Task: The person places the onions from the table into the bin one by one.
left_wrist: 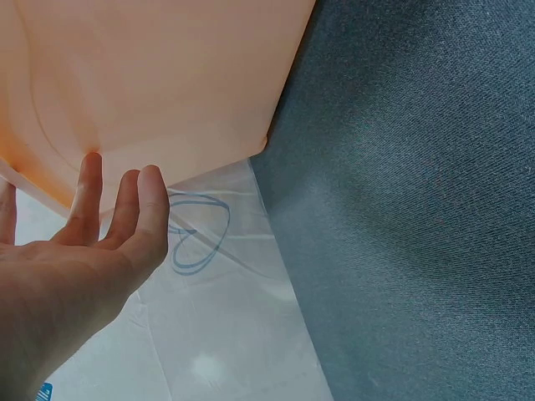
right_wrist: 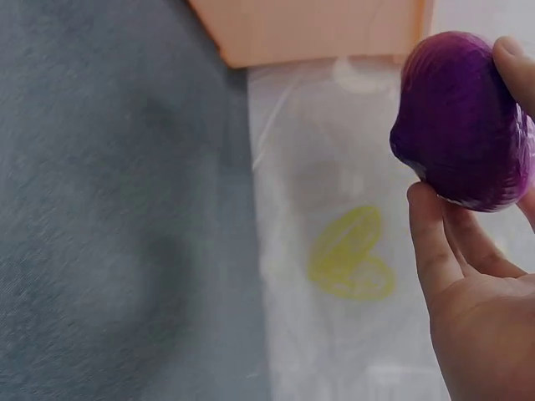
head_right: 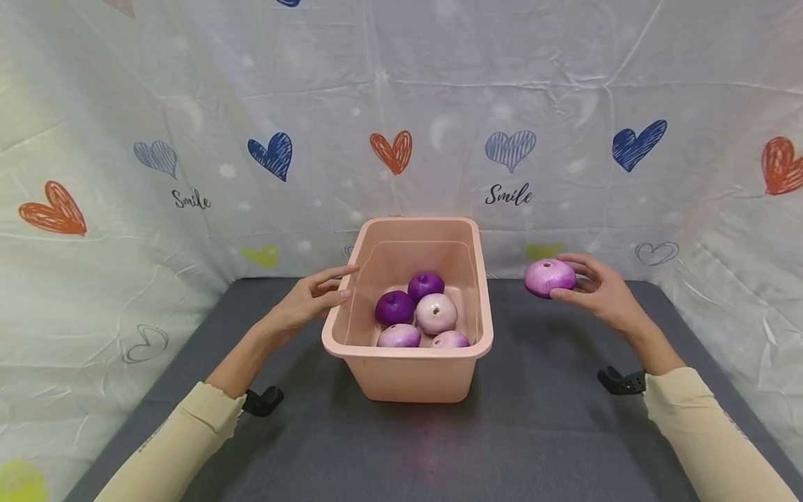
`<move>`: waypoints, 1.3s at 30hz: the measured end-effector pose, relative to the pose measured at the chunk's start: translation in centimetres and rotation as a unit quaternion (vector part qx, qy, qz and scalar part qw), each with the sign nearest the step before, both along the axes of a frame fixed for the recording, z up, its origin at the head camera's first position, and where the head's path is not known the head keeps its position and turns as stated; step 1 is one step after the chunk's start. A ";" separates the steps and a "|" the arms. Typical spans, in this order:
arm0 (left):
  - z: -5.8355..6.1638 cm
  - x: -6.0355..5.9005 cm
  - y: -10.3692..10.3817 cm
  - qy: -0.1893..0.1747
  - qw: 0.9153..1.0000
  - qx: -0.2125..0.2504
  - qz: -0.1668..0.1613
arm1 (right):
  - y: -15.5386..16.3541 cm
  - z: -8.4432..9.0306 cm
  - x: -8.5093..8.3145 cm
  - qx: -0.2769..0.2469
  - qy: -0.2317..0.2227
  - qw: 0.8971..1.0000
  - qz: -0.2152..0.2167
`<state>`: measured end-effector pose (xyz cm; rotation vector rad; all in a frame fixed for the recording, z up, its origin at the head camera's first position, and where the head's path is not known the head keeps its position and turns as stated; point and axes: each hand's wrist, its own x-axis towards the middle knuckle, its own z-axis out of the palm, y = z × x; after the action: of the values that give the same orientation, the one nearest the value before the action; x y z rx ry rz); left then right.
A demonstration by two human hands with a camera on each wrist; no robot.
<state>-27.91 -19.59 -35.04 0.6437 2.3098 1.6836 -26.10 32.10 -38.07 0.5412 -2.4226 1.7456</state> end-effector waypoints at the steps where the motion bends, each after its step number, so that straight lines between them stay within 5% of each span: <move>1: 0.0 0.0 0.0 -0.001 1.000 0.002 0.001 | -0.2 0.3 0.0 -0.003 -0.001 1.000 0.001; 11: -0.1 -0.1 -0.1 -0.005 1.000 0.000 0.002 | -3.0 3.7 -0.4 -0.012 0.013 1.000 0.006; 17: 0.0 0.0 0.0 -0.007 1.000 0.001 0.006 | -5.2 5.2 -1.0 -0.020 0.042 0.998 0.044; 39: -0.1 -0.1 0.0 0.008 1.000 0.006 -0.003 | -12.2 6.9 -2.7 -0.027 0.072 0.981 0.181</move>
<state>-28.02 -19.61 -35.11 0.6686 2.3065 1.6975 -28.83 19.86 -31.21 1.1191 -2.2786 1.8155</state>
